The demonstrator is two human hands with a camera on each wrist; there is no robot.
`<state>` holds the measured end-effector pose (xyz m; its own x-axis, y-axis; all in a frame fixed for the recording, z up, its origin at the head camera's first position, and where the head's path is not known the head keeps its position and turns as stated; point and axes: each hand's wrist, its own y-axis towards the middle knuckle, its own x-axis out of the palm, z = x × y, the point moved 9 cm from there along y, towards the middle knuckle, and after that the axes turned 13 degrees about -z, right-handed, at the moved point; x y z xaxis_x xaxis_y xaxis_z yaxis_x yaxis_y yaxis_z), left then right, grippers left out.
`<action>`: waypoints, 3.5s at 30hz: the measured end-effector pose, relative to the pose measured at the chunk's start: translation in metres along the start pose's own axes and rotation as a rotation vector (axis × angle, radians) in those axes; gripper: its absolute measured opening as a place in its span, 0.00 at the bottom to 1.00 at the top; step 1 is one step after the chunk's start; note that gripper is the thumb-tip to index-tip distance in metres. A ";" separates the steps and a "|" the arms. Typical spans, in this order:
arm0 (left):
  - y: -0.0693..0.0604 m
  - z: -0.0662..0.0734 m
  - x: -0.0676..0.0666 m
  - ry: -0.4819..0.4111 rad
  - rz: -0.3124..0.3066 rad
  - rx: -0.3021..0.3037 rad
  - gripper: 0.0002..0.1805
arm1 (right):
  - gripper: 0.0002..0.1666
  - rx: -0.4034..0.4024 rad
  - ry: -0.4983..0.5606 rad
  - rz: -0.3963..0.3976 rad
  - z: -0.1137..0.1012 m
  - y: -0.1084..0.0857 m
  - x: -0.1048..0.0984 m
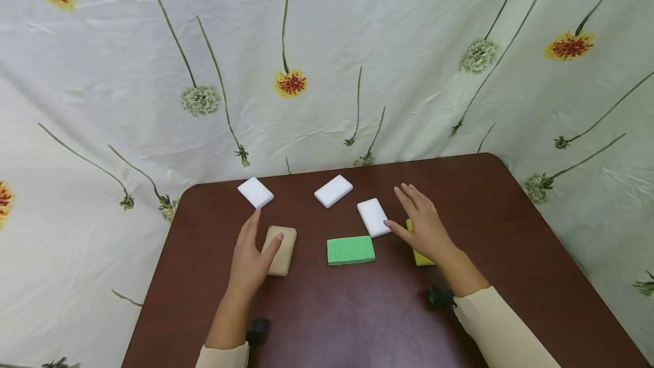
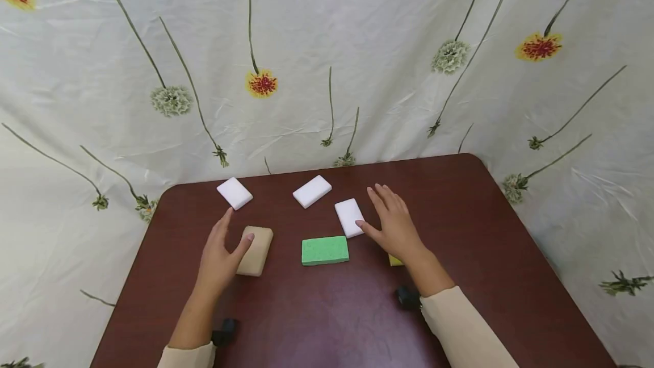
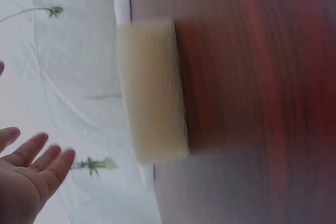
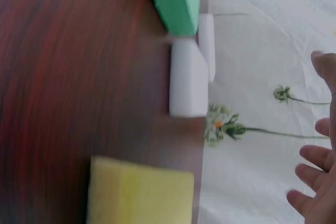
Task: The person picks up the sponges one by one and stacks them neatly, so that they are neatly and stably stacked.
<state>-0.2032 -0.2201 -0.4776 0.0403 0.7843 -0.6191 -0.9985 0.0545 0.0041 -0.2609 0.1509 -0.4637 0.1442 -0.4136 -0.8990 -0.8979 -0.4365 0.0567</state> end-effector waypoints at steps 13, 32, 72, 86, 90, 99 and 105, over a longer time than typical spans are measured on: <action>-0.006 0.012 0.064 -0.206 -0.205 -0.014 0.34 | 0.42 0.020 0.233 -0.091 -0.014 -0.007 0.030; -0.011 0.007 0.111 -0.274 -0.389 -0.110 0.33 | 0.28 0.071 0.384 -0.146 -0.025 -0.022 0.073; 0.015 -0.006 0.110 -0.355 -0.365 -0.173 0.30 | 0.29 0.111 0.445 -0.162 -0.037 0.000 0.098; 0.017 -0.016 0.115 -0.353 -0.390 -0.189 0.30 | 0.30 0.166 0.470 -0.063 -0.027 -0.003 0.074; 0.016 -0.014 0.116 -0.357 -0.398 -0.186 0.31 | 0.29 0.194 0.478 -0.020 -0.020 -0.002 0.067; 0.015 -0.014 0.117 -0.368 -0.399 -0.190 0.31 | 0.31 0.265 0.446 0.026 -0.006 -0.002 0.063; 0.014 -0.011 0.116 -0.380 -0.382 -0.183 0.31 | 0.34 0.304 0.452 0.042 0.002 -0.003 0.066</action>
<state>-0.2128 -0.1356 -0.5583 0.3769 0.8989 -0.2234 -0.8990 0.2969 -0.3219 -0.2495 0.1265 -0.5236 0.2097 -0.7570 -0.6188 -0.9769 -0.1892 -0.0995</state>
